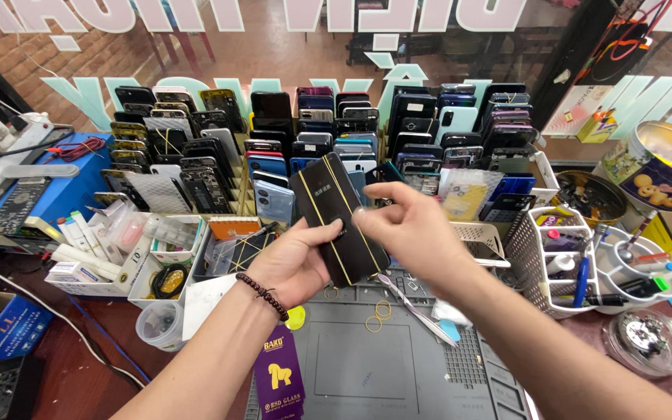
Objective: The person handles a teal smartphone, peels off a protective film, and then uses a small metal tool to pry open the back cover. The person continues to work on the internal components of the phone.
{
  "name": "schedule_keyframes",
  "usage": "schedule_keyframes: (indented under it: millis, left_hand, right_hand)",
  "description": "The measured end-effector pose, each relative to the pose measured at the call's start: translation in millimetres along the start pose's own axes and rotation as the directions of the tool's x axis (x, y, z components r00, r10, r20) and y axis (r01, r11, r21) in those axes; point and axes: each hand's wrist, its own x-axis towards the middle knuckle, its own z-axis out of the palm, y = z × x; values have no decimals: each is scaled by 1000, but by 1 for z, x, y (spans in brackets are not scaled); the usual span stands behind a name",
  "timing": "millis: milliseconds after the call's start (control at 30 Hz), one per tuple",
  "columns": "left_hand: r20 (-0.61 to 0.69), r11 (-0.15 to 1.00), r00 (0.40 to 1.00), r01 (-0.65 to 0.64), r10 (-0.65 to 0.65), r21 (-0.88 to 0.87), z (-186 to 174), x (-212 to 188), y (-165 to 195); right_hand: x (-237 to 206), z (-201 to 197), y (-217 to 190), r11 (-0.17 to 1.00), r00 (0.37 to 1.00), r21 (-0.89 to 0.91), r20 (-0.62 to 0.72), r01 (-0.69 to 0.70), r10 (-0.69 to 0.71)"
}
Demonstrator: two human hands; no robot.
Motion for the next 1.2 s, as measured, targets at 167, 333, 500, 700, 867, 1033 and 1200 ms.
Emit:
schedule_keyframes:
  millis: [167,333,500,700,867,1033,1200]
  left_hand:
    - [52,995,995,-88,90,-55,4,-3,10]
    - [45,992,995,-89,93,-89,4,1,16]
    - [76,983,983,-162,168,-80,7,1,23]
    - [44,989,990,-128,131,-70,12,-2,29]
    - [57,988,988,-139,143,-62,12,-3,28]
    - [38,992,992,-118,121,-53,13,-3,28]
    - [15,993,993,-117,117,-29,15,-1,27]
  right_hand:
    - [-7,13,-4,987,987,-18,2,162,-162]
    - [-7,17,-8,986,989,-74,-17,147,-149]
    - [-6,19,-7,978,986,-143,-47,152,-160]
    - [-7,15,-7,989,989,-20,-18,149,-150]
    - [-11,12,-9,988,988,-29,-6,153,-153]
    - [-11,14,-6,978,983,-106,-27,180,-184]
    - [-8,9,-2,984,986,-52,6,168,-168]
